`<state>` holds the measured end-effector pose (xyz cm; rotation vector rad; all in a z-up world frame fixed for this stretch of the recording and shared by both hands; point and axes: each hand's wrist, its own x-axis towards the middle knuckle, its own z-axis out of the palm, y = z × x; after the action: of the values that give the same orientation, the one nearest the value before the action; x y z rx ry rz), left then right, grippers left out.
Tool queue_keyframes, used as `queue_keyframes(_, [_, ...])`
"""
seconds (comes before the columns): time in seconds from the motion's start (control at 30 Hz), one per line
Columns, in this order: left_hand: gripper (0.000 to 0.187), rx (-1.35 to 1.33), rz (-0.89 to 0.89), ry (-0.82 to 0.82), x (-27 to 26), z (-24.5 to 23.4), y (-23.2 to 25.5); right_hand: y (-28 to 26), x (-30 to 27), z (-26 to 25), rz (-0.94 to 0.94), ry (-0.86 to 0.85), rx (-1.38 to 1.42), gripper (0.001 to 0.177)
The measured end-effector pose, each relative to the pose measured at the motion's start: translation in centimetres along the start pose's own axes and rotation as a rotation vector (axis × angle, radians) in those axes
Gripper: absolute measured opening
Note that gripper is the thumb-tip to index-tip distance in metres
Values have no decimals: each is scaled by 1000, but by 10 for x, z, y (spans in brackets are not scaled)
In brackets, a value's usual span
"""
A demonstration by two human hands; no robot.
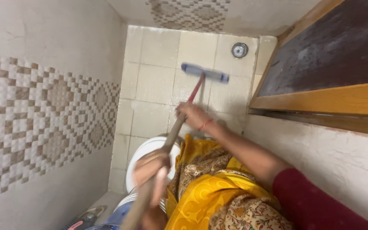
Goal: The person uses a floor wiper and water to clean the tiles in a bathroom. They pour water from a bucket and use the wiper to scrub the floor and push water into a drain while moving around the room.
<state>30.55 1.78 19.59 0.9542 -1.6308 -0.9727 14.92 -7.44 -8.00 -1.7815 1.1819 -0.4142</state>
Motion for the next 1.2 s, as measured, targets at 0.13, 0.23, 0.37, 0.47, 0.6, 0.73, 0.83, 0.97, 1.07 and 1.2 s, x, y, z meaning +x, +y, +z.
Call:
queue_keyframes(0.13, [21,-123,-53,64,3,-39,64,-41,-14,36,-6,-151,12,16])
queue_keyframes(0.23, [25,-97,23,-4,9,-42,69,-44,-14,46,-136,-216,-16,22])
queue_keyframes(0.37, [34,-155,134,30,6,-33,62,-50,4,31,-219,-285,-137,19])
queue_keyframes(0.47, [36,-157,225,174,-1,-24,32,-45,17,16,5,-281,118,8])
queue_keyframes(0.6, [35,-106,174,472,-21,3,-46,9,84,-3,-142,-237,-424,11])
queue_keyframes(0.73, [32,-86,138,429,-31,40,-123,69,103,-24,-125,-51,-465,16])
queue_keyframes(0.83, [26,-82,143,445,-17,71,-144,71,99,-26,-92,19,-417,19])
queue_keyframes(0.97, [21,9,5,268,-1,56,-96,46,76,-39,-38,159,-289,16])
queue_keyframes(1.07, [22,28,-73,219,22,40,-44,19,47,-33,-89,203,-227,16])
queue_keyframes(1.2, [24,57,-50,158,31,14,24,-25,-2,-10,-251,427,-164,14])
